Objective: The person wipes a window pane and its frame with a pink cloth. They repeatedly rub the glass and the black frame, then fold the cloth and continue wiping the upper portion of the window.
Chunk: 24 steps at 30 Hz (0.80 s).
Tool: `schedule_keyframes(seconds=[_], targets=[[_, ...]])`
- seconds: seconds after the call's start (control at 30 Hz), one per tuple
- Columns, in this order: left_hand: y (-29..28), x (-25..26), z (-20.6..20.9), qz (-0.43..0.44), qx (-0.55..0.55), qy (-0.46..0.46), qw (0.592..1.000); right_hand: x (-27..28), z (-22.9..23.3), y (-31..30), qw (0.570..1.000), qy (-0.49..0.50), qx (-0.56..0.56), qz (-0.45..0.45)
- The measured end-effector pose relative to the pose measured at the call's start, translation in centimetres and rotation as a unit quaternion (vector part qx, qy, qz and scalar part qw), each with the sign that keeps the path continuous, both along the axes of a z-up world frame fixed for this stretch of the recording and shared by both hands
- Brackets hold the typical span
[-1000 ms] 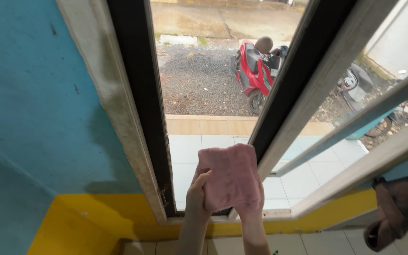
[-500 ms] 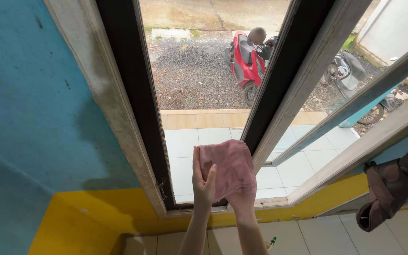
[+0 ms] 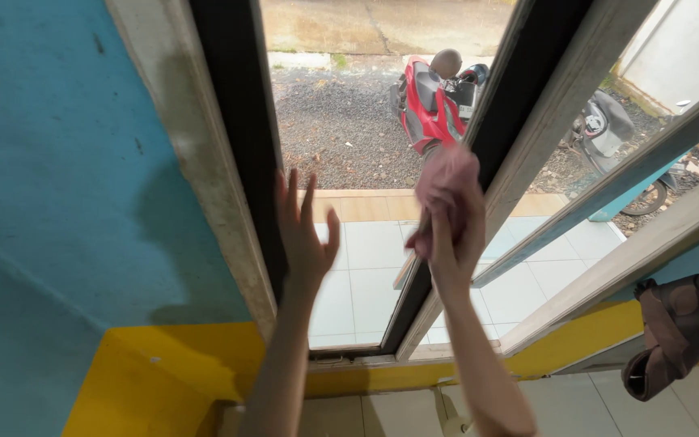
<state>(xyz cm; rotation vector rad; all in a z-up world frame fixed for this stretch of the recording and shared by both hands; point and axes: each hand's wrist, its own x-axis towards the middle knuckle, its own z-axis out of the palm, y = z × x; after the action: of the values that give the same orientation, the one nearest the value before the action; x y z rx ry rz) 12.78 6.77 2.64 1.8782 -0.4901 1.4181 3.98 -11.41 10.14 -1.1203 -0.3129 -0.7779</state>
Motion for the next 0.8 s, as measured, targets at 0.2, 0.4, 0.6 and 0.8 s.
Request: schedule_keyframes(seconds=[0.2,0.4,0.6,0.8], targets=[[3.9,5.5,4.8,0.143,0.108,-0.161,0.971,8.3,4.9,2.5,0.743,-0.39,-0.406,-0.362],[4.4,8.9,3.8,0.253,0.161,-0.128,0.946,14.0,9.2,7.7,0.697,-0.343,-0.488,-0.398],[5.4,10.2,1.6,0.211,0.161,-0.159,0.951,16.8,3.8,7.6,0.623,-0.313,-0.608,-0.38],[5.5,10.7,0.7,0.127,0.102,-0.179,0.97,16.7,-6.8,6.1,0.62,-0.328,-0.638,-0.319]])
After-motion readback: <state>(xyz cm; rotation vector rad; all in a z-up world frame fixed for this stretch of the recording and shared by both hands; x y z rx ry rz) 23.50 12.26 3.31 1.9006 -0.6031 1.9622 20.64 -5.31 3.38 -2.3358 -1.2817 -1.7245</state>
